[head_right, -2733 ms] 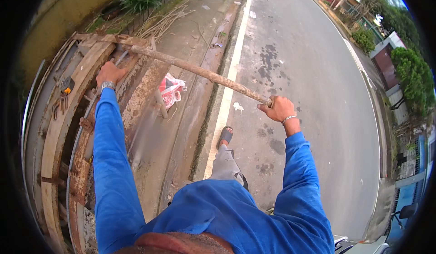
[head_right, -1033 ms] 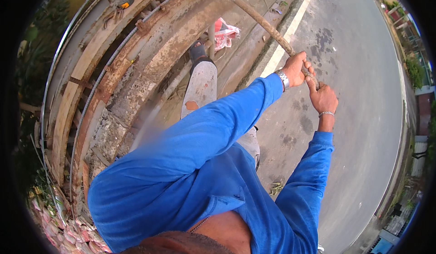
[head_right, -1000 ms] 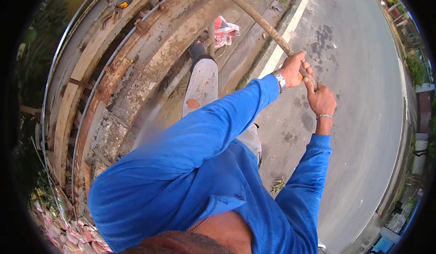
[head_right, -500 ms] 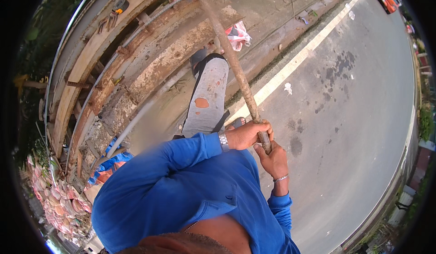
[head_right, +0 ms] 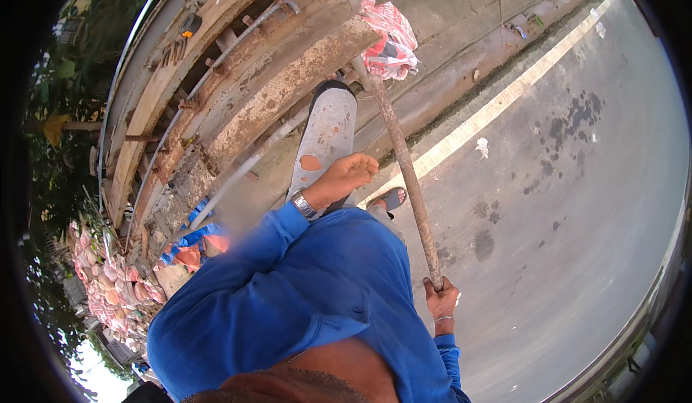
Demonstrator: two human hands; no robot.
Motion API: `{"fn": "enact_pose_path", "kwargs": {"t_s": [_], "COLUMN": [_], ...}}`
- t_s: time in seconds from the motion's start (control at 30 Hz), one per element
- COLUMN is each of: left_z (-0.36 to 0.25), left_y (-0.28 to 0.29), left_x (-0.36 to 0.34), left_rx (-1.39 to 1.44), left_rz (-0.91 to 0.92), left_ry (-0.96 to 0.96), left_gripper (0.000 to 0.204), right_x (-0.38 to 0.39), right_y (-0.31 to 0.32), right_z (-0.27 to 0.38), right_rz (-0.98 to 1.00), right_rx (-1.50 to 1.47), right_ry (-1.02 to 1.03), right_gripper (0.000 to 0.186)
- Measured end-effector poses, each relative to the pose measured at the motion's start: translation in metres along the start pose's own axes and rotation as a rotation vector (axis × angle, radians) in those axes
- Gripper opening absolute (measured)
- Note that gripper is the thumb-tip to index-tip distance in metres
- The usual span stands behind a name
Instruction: The person uses a hammer to strike and adjust a metal rod on a wooden pallet structure. They repeatedly measure the rod with a tape measure and use the hammer to bend or secure it into place. The person also moves the entire pallet structure to a different location on the ground.
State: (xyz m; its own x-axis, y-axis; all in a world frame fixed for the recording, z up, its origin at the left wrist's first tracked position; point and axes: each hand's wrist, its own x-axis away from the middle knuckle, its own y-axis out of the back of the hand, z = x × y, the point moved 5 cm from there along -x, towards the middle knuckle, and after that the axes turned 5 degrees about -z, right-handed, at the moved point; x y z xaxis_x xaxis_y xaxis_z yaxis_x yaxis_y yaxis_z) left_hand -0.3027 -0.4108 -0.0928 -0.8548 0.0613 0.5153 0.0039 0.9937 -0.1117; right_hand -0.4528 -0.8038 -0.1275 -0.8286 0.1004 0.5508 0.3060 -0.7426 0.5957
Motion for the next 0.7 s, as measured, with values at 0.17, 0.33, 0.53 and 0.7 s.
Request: {"fn": "enact_pose_path", "kwargs": {"t_s": [0.17, 0.33, 0.53, 0.7], "left_z": [-0.032, -0.104, -0.163, -0.143], "left_y": [0.033, 0.092, 0.232, 0.339], "left_x": [0.0, 0.033, 0.105, 0.095], "left_rx": [-0.198, -0.669, -1.422, -1.371], "left_rz": [-0.179, -0.724, -1.438, -1.156], "left_ry": [-0.157, -0.611, -0.671, -0.435], "left_gripper": [0.026, 0.03, 0.045, 0.034], "right_x": [-0.035, -0.066, -0.086, -0.106], "right_y": [-0.012, -0.034, -0.026, -0.024], "right_z": [0.029, 0.042, 0.088, 0.117], "right_rz": [0.038, 0.082, 0.115, 0.151], "right_rx": [-0.001, -0.143, -0.083, -0.054], "right_ry": [0.066, 0.139, 0.217, 0.315], "right_gripper": [0.035, 0.036, 0.037, 0.041]}}
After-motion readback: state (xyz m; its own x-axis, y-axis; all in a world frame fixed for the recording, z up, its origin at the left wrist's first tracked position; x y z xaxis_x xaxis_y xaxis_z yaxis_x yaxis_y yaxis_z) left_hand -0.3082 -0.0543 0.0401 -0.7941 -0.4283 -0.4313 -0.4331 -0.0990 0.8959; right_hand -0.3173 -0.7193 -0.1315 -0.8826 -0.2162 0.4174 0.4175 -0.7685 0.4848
